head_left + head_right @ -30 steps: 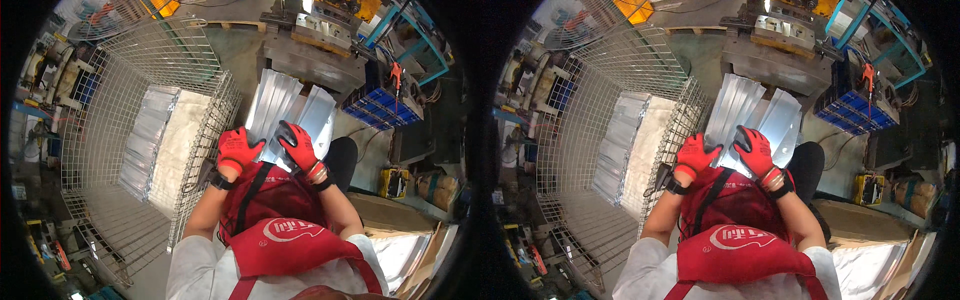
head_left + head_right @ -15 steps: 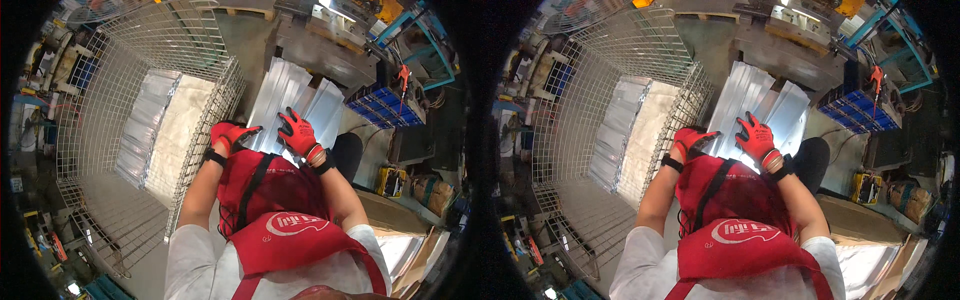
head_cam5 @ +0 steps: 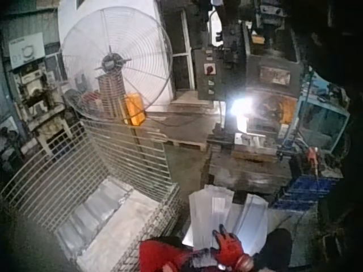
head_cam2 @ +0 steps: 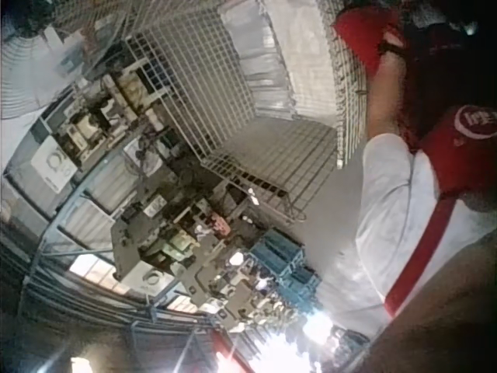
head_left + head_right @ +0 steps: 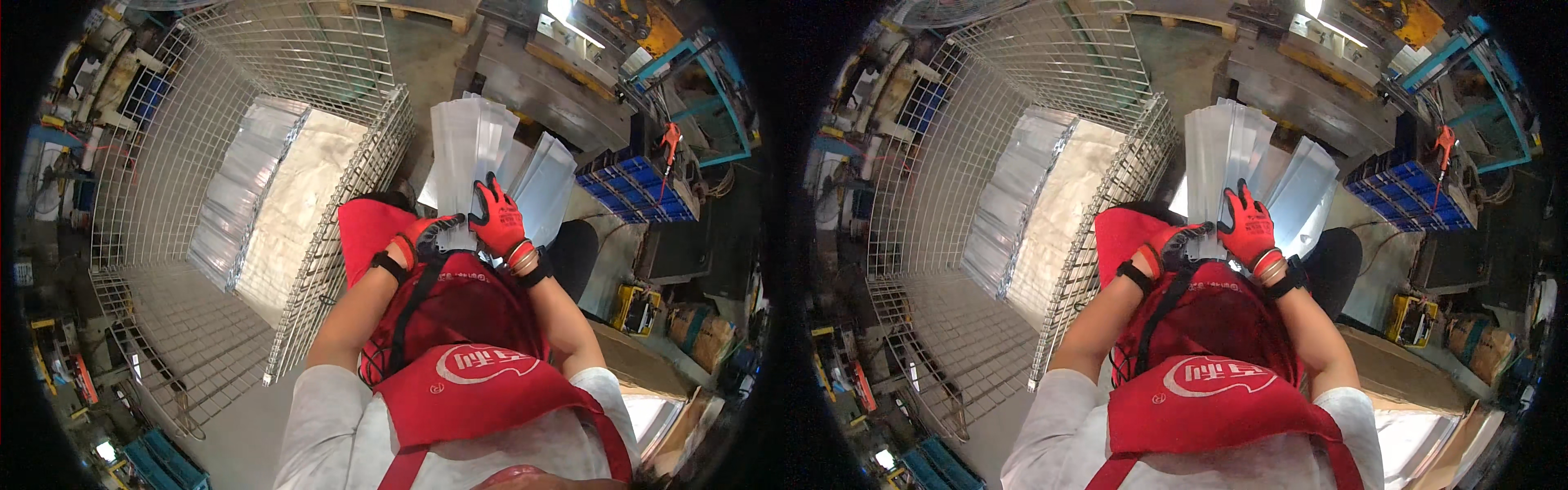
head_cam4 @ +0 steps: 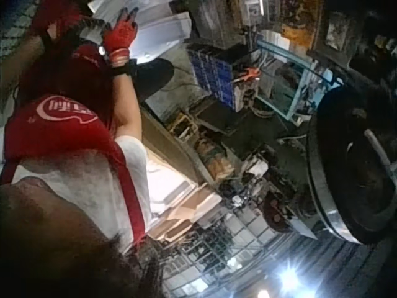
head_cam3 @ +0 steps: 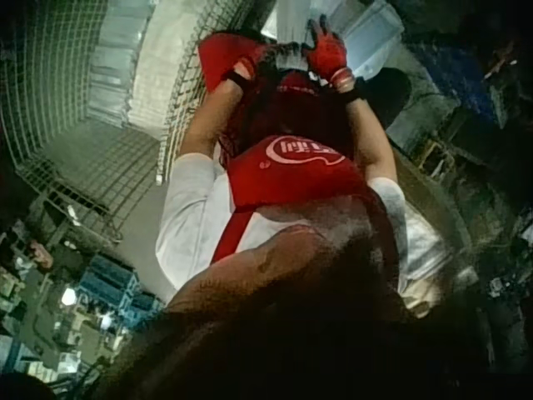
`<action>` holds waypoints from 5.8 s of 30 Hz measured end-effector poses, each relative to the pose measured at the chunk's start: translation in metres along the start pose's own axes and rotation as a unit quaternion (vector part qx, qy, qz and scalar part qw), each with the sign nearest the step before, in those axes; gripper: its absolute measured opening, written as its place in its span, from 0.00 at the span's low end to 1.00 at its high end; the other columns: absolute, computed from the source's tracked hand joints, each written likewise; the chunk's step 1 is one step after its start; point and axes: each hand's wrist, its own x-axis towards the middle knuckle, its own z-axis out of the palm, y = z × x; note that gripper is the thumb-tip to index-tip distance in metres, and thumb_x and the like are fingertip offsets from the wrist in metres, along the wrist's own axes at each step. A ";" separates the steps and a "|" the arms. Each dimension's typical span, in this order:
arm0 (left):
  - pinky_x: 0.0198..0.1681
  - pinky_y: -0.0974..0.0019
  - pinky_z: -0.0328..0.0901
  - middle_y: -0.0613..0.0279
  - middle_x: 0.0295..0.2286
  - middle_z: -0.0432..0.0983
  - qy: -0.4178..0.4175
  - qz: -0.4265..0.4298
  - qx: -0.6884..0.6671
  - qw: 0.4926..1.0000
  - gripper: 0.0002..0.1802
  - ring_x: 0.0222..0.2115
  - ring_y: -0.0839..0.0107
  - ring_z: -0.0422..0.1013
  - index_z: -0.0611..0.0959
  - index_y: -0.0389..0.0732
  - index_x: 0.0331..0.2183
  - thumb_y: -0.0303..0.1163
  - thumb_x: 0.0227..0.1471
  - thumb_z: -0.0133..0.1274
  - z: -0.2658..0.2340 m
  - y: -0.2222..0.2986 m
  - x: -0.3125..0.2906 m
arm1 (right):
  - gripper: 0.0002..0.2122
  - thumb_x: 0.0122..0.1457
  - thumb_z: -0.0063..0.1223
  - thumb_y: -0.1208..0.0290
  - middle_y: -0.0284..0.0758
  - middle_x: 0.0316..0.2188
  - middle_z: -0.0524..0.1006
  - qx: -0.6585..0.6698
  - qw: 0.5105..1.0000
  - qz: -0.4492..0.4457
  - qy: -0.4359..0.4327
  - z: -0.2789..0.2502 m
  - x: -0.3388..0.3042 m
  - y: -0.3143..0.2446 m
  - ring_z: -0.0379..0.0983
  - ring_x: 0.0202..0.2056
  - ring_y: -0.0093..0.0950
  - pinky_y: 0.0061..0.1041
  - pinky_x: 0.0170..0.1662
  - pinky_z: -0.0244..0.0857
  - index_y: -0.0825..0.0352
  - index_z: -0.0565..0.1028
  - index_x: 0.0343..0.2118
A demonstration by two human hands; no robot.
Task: Bending metal strips using a press machine and organizing the finished parts in a storage cage.
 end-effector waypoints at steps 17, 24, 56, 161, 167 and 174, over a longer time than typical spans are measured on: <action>0.41 0.70 0.63 0.60 0.38 0.70 0.029 -0.096 0.030 0.994 0.19 0.38 0.72 0.67 0.72 0.34 0.42 0.32 0.47 0.46 -0.009 0.127 -0.058 | 0.25 0.47 0.54 0.61 0.33 0.31 0.68 0.426 0.901 0.069 -0.037 0.004 -0.023 0.003 0.64 0.31 0.22 0.21 0.34 0.59 0.72 0.63 0.44; 0.30 0.74 0.62 0.65 0.28 0.74 0.091 -0.177 0.068 0.978 0.18 0.28 0.79 0.68 0.77 0.37 0.34 0.39 0.42 0.53 0.049 0.160 -0.050 | 0.25 0.53 0.44 0.63 0.32 0.39 0.67 0.790 0.585 0.175 -0.054 0.034 -0.015 0.016 0.62 0.39 0.18 0.18 0.43 0.55 0.74 0.57 0.50; 0.40 0.70 0.63 0.60 0.40 0.65 0.124 0.029 -0.194 0.973 0.32 0.39 0.71 0.66 0.58 0.39 0.50 0.19 0.42 0.49 0.138 0.166 0.004 | 0.14 0.49 0.50 0.74 0.32 0.35 0.67 0.764 0.606 0.074 0.211 -0.047 -0.084 0.003 0.63 0.41 0.24 0.26 0.47 0.54 0.69 0.64 0.39; 0.37 0.72 0.62 0.66 0.35 0.68 0.088 0.101 0.084 0.987 0.33 0.35 0.78 0.65 0.62 0.38 0.48 0.21 0.37 0.55 0.021 0.180 0.048 | 0.23 0.42 0.56 0.77 0.33 0.34 0.71 0.428 0.899 0.090 -0.028 -0.087 0.022 0.040 0.67 0.33 0.19 0.16 0.31 0.61 0.69 0.64 0.45; 0.43 0.72 0.59 0.64 0.39 0.66 0.103 0.193 0.125 0.968 0.34 0.39 0.75 0.63 0.61 0.39 0.49 0.22 0.37 0.55 0.011 0.129 0.054 | 0.15 0.43 0.54 0.76 0.31 0.23 0.73 0.511 0.851 -0.087 -0.086 -0.056 0.030 0.051 0.66 0.26 0.18 0.16 0.30 0.60 0.72 0.70 0.36; 0.43 0.70 0.59 0.64 0.39 0.65 0.094 0.170 0.082 0.978 0.31 0.40 0.74 0.62 0.62 0.39 0.49 0.22 0.40 0.53 0.008 0.131 0.050 | 0.19 0.43 0.54 0.80 0.35 0.32 0.73 0.616 0.781 0.092 -0.050 -0.056 0.020 0.036 0.69 0.33 0.22 0.16 0.32 0.63 0.71 0.64 0.40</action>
